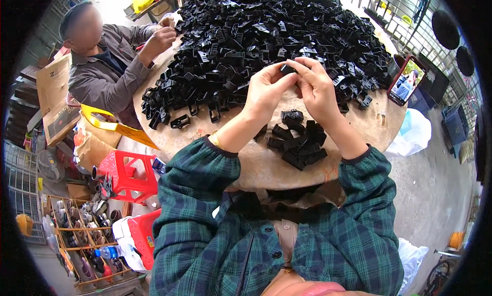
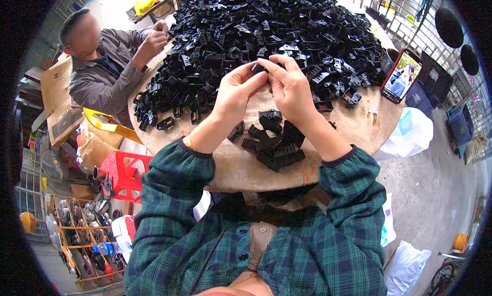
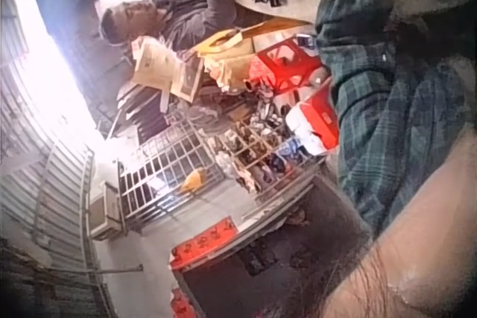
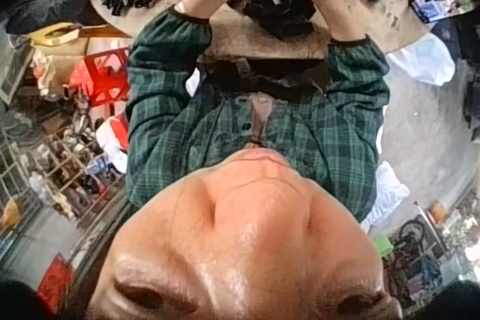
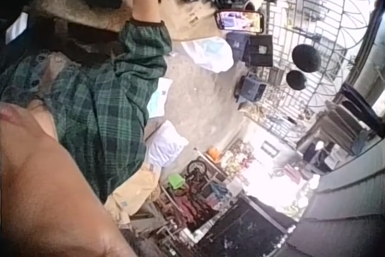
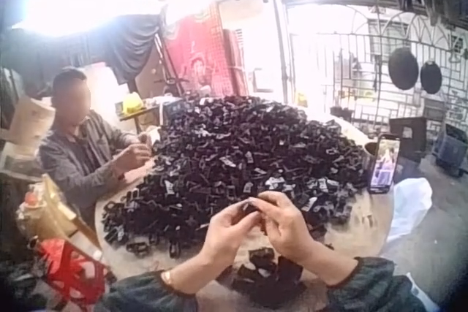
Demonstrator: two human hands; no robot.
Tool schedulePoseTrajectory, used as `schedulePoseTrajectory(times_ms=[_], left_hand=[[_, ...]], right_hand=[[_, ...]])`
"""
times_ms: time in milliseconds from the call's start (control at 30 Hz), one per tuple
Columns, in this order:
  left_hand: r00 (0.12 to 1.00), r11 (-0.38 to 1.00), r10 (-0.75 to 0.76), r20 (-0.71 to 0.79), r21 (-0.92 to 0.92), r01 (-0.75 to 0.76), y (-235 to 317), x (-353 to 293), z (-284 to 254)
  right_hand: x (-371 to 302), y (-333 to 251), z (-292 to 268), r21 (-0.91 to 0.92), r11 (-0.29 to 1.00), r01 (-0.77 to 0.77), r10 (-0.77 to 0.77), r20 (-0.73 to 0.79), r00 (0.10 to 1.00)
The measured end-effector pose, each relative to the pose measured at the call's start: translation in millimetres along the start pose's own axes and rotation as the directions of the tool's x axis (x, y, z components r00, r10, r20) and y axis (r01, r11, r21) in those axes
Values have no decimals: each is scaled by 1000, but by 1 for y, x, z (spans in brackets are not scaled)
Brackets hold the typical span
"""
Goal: Sorting and counting black plastic industrial components on a work table.
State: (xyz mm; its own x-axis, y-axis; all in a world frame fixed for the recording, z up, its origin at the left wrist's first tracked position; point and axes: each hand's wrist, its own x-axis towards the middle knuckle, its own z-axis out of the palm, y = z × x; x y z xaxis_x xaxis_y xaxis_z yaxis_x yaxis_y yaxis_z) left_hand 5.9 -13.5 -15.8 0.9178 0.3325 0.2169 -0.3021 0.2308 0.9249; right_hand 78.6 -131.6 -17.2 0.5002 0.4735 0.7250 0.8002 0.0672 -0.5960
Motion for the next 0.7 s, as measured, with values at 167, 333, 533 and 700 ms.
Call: schedulePoseTrajectory(times_ms=[167,333,533,700], left_hand=[[998,990,-30,50,-135,37,13,2,-11],[989,983,-7,150,180,-21,45,0,-6],[780,535,-297,551,772,-342,45,-26,4],[807,584,-215,550,735,-345,41,-20,-1]], right_hand=[[5,-3,-3,428,851,-303,239,198,951],[11,17,-14,643,575,-506,397,322,860],[7,41,2,-284,937,204,-137,237,962],[1,45,20,-423,867,262,-101,366,925]])
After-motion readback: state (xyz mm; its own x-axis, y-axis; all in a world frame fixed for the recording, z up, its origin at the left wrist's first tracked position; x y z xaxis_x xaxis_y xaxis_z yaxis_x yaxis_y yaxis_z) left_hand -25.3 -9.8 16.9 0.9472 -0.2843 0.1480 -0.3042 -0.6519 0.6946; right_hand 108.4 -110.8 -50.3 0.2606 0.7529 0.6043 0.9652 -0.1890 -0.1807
